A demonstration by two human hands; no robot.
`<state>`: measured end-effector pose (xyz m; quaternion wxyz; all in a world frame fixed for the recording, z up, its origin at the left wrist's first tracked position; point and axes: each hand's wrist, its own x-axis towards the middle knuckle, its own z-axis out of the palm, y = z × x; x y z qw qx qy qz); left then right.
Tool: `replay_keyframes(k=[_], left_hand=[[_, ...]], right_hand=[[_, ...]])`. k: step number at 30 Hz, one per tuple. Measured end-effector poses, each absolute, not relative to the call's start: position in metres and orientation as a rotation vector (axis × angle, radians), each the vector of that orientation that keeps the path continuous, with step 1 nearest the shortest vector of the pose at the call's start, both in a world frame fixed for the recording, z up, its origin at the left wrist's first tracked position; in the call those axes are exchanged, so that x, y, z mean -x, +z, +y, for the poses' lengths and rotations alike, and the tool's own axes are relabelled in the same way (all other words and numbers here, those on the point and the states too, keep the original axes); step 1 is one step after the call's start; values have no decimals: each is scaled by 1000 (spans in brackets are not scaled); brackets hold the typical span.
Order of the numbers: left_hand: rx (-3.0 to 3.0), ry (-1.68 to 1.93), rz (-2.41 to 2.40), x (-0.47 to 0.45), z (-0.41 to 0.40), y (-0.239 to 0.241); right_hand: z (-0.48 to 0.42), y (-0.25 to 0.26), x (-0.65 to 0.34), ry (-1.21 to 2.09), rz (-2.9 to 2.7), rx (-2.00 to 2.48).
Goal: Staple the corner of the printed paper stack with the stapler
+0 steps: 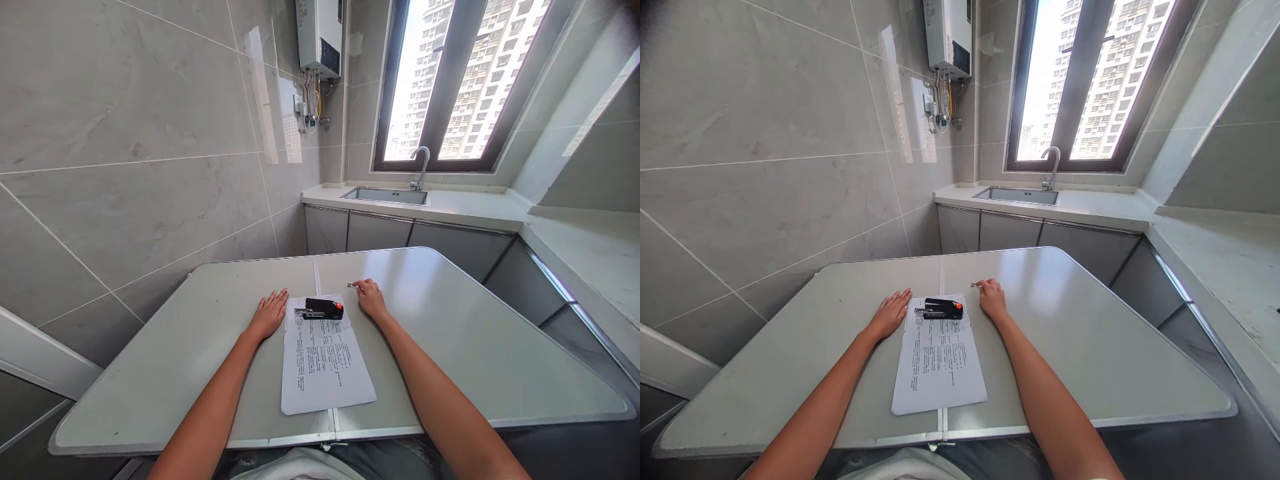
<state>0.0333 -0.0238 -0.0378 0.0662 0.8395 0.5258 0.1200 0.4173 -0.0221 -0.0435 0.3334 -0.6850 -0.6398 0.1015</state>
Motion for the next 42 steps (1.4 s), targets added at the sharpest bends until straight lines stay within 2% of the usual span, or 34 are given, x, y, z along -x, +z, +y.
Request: replay_keyframes(k=[11, 19, 24, 30, 37, 42], left_hand=[[-2505, 845, 1521, -28, -19, -36], [-2324, 969, 1577, -24, -20, -38], [-2311, 957, 1614, -25, -27, -29], [-2433, 826, 1708, -31, -36, -17], [-2263, 1068, 1358, -49, -49, -6], [-2136, 1147, 1302, -64, -63, 4]], right_hand=[[-27, -37, -408, 263, -1620, 1647], [-47, -24, -373, 343, -1783, 1321], [-49, -26, -369, 444, -1813, 1285], [-44, -28, -378, 418, -1750, 1349], [-38, -25, -395, 298, -1481, 1481], [-41, -16, -397, 311, -1462, 1464]])
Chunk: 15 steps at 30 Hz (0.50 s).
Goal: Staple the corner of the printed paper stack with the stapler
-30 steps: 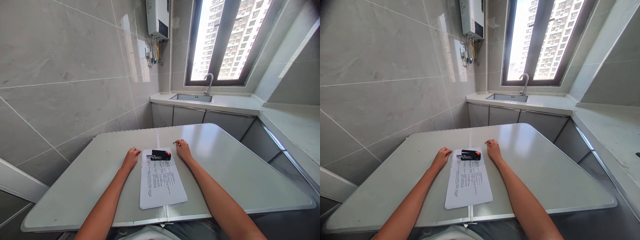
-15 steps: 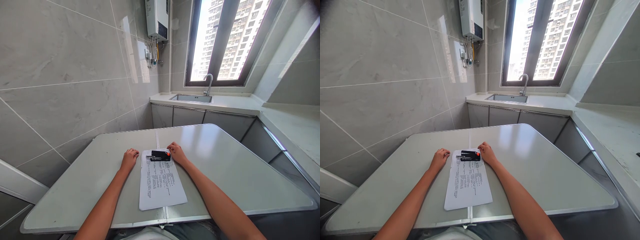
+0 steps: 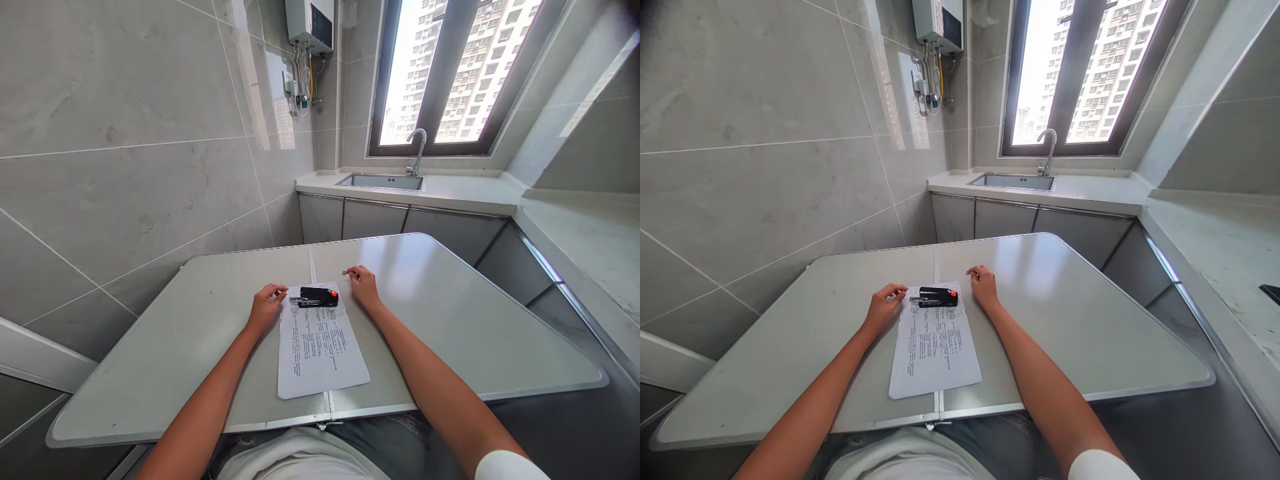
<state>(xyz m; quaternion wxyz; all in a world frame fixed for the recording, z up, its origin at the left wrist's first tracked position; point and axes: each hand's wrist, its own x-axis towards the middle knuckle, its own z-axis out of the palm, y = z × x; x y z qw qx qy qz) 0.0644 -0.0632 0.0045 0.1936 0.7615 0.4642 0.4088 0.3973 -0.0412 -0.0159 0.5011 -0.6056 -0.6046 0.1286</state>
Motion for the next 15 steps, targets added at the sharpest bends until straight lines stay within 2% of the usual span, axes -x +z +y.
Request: replay_keyframes(k=[9, 15], left_hand=[[-2139, 1114, 1274, -81, -70, 1], [-2254, 992, 1238, -89, -67, 0]], right_hand=[[-67, 2, -364, 739, -1983, 990], [-64, -10, -353, 707, -2058, 995]])
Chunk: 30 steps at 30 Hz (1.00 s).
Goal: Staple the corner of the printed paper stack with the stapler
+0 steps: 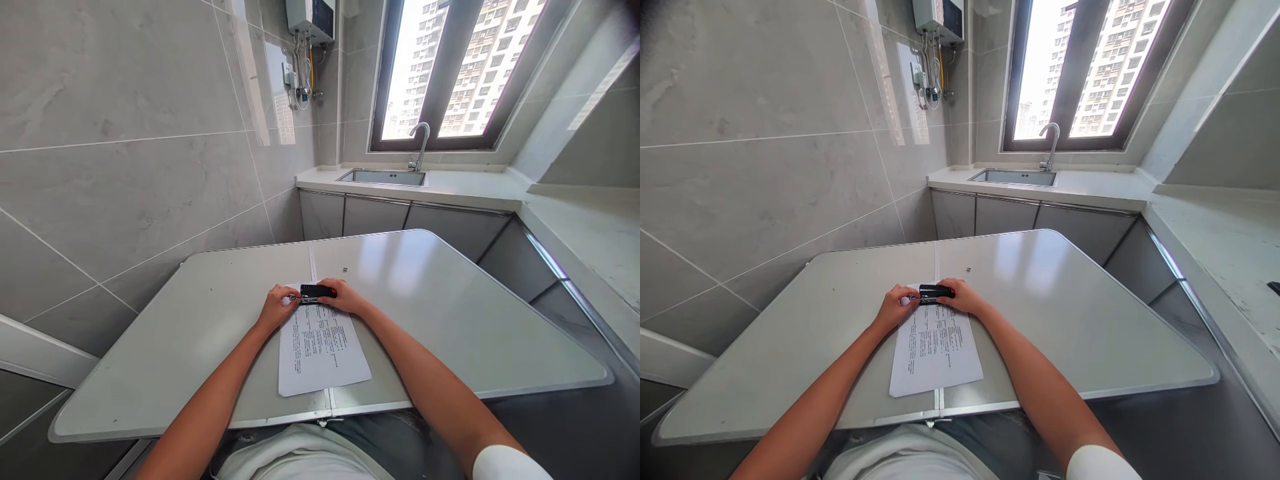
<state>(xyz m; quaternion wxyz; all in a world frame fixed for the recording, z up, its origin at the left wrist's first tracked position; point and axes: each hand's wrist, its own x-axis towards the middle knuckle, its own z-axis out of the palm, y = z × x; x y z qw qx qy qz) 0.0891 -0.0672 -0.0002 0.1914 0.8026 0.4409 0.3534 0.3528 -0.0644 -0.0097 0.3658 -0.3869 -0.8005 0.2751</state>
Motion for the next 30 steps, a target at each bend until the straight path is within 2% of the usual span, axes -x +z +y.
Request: replay_keyframes(k=[18, 30], left_hand=[[-2231, 979, 1269, -82, -63, -7], [-2332, 839, 1159, -53, -58, 4]], right_hand=[[-63, -13, -354, 694, -2082, 1002], [-68, -5, -348, 731, -1996, 1004]])
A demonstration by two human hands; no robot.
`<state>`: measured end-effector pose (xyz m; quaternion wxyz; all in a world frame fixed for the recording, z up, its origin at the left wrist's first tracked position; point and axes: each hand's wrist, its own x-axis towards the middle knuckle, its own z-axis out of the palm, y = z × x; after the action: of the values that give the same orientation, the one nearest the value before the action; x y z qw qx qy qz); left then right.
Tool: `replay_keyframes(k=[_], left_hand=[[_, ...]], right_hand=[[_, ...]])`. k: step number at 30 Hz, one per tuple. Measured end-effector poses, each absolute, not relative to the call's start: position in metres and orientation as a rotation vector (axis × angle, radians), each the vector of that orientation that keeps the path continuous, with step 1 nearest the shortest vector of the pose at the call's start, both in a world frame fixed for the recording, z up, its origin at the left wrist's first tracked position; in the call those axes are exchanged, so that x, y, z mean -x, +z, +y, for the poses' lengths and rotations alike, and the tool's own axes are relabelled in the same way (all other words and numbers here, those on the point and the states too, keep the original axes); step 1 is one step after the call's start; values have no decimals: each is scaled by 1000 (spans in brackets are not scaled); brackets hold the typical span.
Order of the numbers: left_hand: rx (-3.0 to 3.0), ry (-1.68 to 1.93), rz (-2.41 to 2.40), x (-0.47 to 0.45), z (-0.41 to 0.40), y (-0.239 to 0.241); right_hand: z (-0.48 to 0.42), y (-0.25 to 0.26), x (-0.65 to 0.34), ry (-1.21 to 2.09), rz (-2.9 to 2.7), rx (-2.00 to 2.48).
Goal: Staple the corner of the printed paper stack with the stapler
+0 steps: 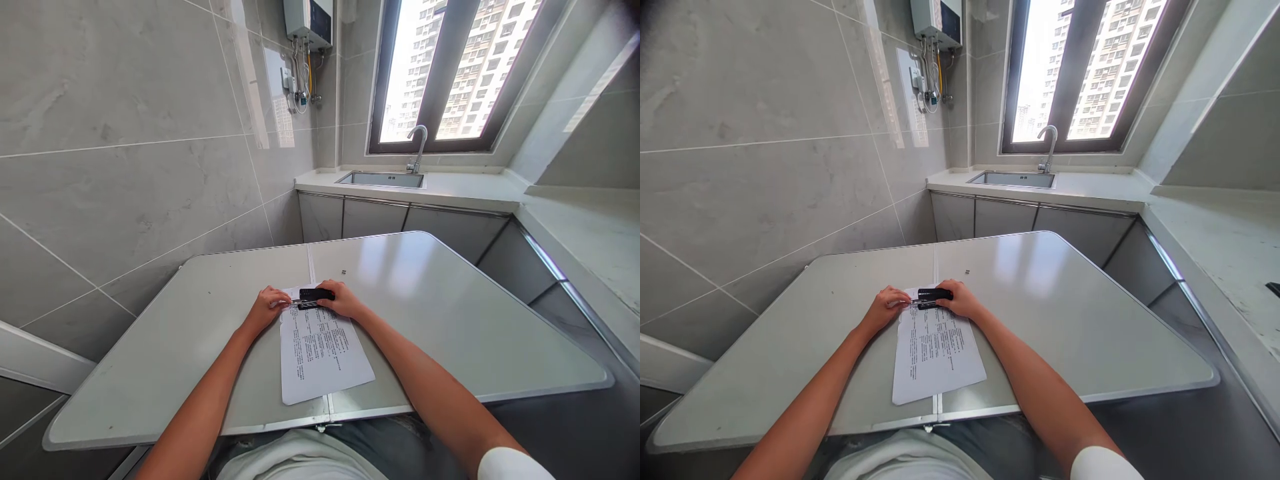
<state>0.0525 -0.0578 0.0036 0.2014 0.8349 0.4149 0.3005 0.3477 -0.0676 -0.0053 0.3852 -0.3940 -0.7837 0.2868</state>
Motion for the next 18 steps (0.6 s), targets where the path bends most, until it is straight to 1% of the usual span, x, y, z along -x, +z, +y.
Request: replay_keyframes(k=[5, 9, 13, 18], left_hand=[[-2249, 916, 1129, -69, -71, 6], [-2242, 940, 1079, -74, -75, 6], [-2210, 987, 1051, -73, -78, 11], [-2281, 1042, 1153, -75, -79, 13]], right_hand=[[-75, -1, -341, 831, -2007, 832], [-81, 0, -335, 858, -1994, 776], [-85, 2, -331, 913, -1941, 768], [-83, 4, -335, 808, -1916, 915]])
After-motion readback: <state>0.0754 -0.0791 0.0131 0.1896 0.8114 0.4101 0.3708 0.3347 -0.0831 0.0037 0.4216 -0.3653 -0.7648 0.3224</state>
